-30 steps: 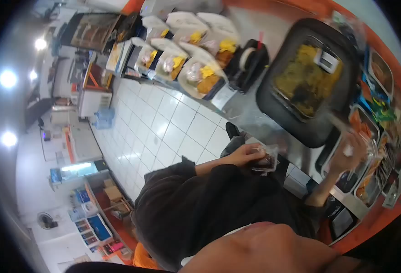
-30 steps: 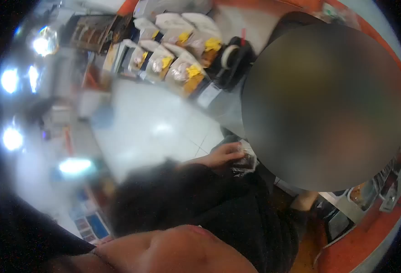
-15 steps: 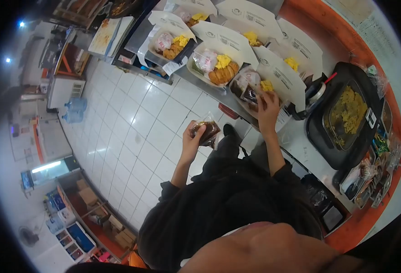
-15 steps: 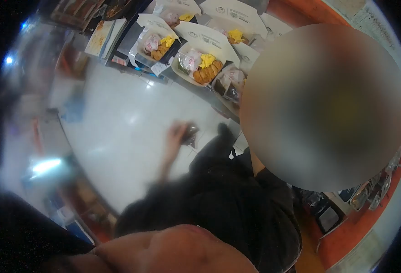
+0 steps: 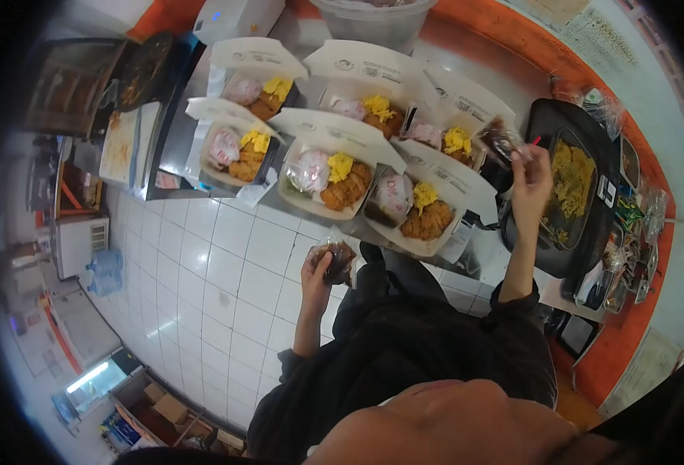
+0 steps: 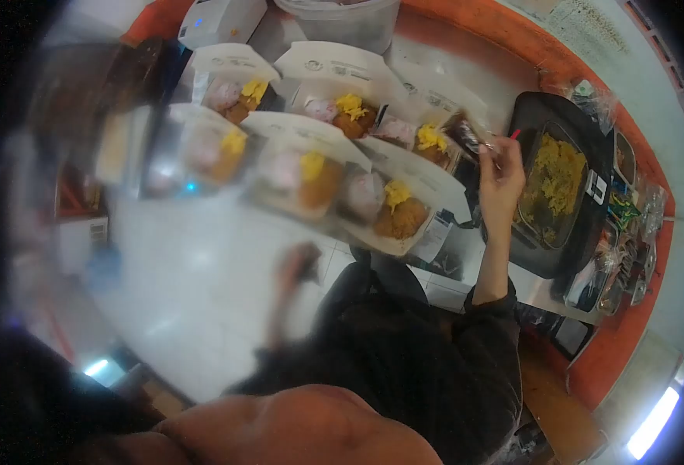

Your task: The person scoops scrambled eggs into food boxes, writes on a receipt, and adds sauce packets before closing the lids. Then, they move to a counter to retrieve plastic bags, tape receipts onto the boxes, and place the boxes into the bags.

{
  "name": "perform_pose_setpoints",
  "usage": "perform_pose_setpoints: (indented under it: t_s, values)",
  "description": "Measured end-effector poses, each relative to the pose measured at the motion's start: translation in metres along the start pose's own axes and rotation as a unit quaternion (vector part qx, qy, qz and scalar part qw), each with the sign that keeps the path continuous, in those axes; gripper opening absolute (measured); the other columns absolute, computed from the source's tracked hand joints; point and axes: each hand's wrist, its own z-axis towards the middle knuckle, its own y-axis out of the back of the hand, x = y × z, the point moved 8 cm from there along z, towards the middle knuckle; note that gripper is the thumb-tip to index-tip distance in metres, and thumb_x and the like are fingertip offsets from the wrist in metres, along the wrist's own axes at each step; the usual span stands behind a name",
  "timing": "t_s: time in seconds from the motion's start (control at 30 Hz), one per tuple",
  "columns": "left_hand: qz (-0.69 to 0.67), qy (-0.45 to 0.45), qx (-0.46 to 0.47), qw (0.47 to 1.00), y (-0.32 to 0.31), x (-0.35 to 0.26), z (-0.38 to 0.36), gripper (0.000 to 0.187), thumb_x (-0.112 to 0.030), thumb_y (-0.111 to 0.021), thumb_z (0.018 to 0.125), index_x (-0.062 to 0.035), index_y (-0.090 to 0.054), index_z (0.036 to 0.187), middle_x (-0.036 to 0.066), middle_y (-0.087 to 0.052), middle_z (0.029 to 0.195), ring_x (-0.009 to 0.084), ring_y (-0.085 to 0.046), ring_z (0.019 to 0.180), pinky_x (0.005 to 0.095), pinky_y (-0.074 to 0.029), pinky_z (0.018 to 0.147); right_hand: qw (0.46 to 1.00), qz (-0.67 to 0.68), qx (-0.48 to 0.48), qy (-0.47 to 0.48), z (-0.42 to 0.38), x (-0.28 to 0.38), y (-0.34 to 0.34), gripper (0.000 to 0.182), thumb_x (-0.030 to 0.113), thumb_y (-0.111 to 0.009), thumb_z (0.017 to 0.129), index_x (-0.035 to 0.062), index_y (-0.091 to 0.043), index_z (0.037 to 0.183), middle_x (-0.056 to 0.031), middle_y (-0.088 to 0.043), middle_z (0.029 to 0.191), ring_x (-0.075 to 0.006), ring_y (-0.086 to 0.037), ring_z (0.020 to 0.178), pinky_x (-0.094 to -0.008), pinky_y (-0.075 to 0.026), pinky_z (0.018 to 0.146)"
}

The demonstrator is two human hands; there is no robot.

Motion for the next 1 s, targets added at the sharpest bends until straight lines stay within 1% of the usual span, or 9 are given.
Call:
perform_pose_setpoints:
  t_s: [0.17,0.3,0.43,0.6,0.73,0.8,0.83,0.9,1.0]
  values:
    - [-0.008,-0.008,-0.02,1.0,-0.008,-0.027,0.024,0.023,-0.013,-0.051,0.091,-0.0001,-0.051,0.111,0.01,-0.059,0.105,0.0185,-0.059,0.096,0.0325,-0.049,0.085,0.984,-0.007,0.158,-0.083,0.023,-0.029,-0.044,0.022,0.005,-0.064,0.083,0.0018,-0.052,0.101,-0.0037,-0.059,0.093,-0.0088,-0.055,0.088,-0.0207,-0.041,0.075]
    - [0.231,-0.103,0.015,0.967,-0.042,-0.08,0.042,0.023,-0.015,-0.054,0.091,0.0001,-0.052,0.109,0.006,-0.059,0.105,0.013,-0.057,0.095,0.0257,-0.044,0.084,0.965,-0.174,0.183,0.074,0.027,0.039,-0.076,0.043,0.005,-0.07,0.071,0.0032,-0.056,0.112,-0.0136,-0.06,0.107,-0.0248,-0.057,0.101,-0.0324,-0.043,0.088]
    - [0.269,-0.081,0.067,0.957,-0.078,-0.097,0.046,0.019,-0.011,-0.06,0.088,-0.0019,-0.055,0.104,0.006,-0.063,0.092,0.0114,-0.059,0.088,0.0248,-0.046,0.077,0.911,-0.045,0.397,0.104,-0.029,0.081,-0.145,0.038,0.007,-0.069,0.074,0.0054,-0.058,0.11,-0.0132,-0.059,0.099,-0.0323,-0.057,0.094,-0.0351,-0.044,0.085]
    - [0.279,-0.122,0.152,0.94,-0.11,-0.128,0.049,0.021,-0.008,-0.061,0.085,-0.0022,-0.053,0.104,0.004,-0.061,0.094,0.0116,-0.059,0.087,0.025,-0.046,0.078,0.878,-0.053,0.472,0.058,-0.065,0.061,-0.202,0.028,0.0,-0.069,0.072,0.003,-0.059,0.098,-0.0114,-0.058,0.089,-0.0262,-0.058,0.076,-0.0314,-0.047,0.067]
    - [0.12,-0.087,0.186,0.971,-0.069,-0.125,0.071,0.021,-0.004,-0.062,0.083,-0.0021,-0.053,0.102,0.003,-0.062,0.092,0.0104,-0.059,0.088,0.0243,-0.045,0.079,0.901,-0.056,0.428,0.051,-0.042,0.086,-0.211,0.012,0.001,-0.061,0.08,0.0015,-0.058,0.091,-0.011,-0.058,0.085,-0.0271,-0.059,0.079,-0.0286,-0.048,0.07]
    - [0.219,-0.048,0.106,0.969,-0.035,-0.124,0.094,0.015,-0.006,-0.063,0.083,-0.0043,-0.055,0.095,0.005,-0.064,0.082,0.0121,-0.062,0.08,0.0247,-0.046,0.077,0.976,-0.055,0.198,0.078,-0.014,0.098,-0.186,0.01,-0.002,-0.06,0.08,-0.0005,-0.058,0.09,-0.0107,-0.059,0.083,-0.0206,-0.06,0.074,-0.027,-0.048,0.067]
    - [0.37,-0.166,0.119,0.906,-0.028,-0.132,0.11,0.02,-0.016,-0.067,0.08,-0.0063,-0.057,0.094,0.006,-0.063,0.074,0.0154,-0.063,0.07,0.0257,-0.046,0.077,0.979,-0.079,0.177,0.055,-0.003,0.107,-0.188,0.011,-0.003,-0.059,0.08,-0.0013,-0.057,0.091,-0.0106,-0.06,0.084,-0.0178,-0.06,0.074,-0.0268,-0.048,0.067]
    - [0.666,-0.324,0.187,0.645,-0.037,-0.142,0.128,0.029,-0.028,-0.069,0.075,-0.0093,-0.058,0.094,0.005,-0.062,0.082,0.0175,-0.062,0.073,0.0304,-0.045,0.081,0.98,-0.097,0.173,0.032,0.019,0.11,-0.201,0.012,-0.003,-0.058,0.081,-0.0024,-0.057,0.093,-0.0115,-0.061,0.086,-0.0153,-0.061,0.075,-0.0265,-0.048,0.066]
    - [0.711,-0.418,0.193,0.532,-0.054,-0.152,0.132,0.035,-0.035,-0.07,0.071,-0.0131,-0.06,0.097,0.003,-0.06,0.093,0.018,-0.059,0.083,0.0349,-0.041,0.084,0.954,-0.087,0.287,-0.002,0.04,0.077,-0.246,0.013,0.004,-0.058,0.084,-0.0021,-0.057,0.096,-0.0137,-0.062,0.089,-0.0179,-0.061,0.077,-0.0271,-0.047,0.071]
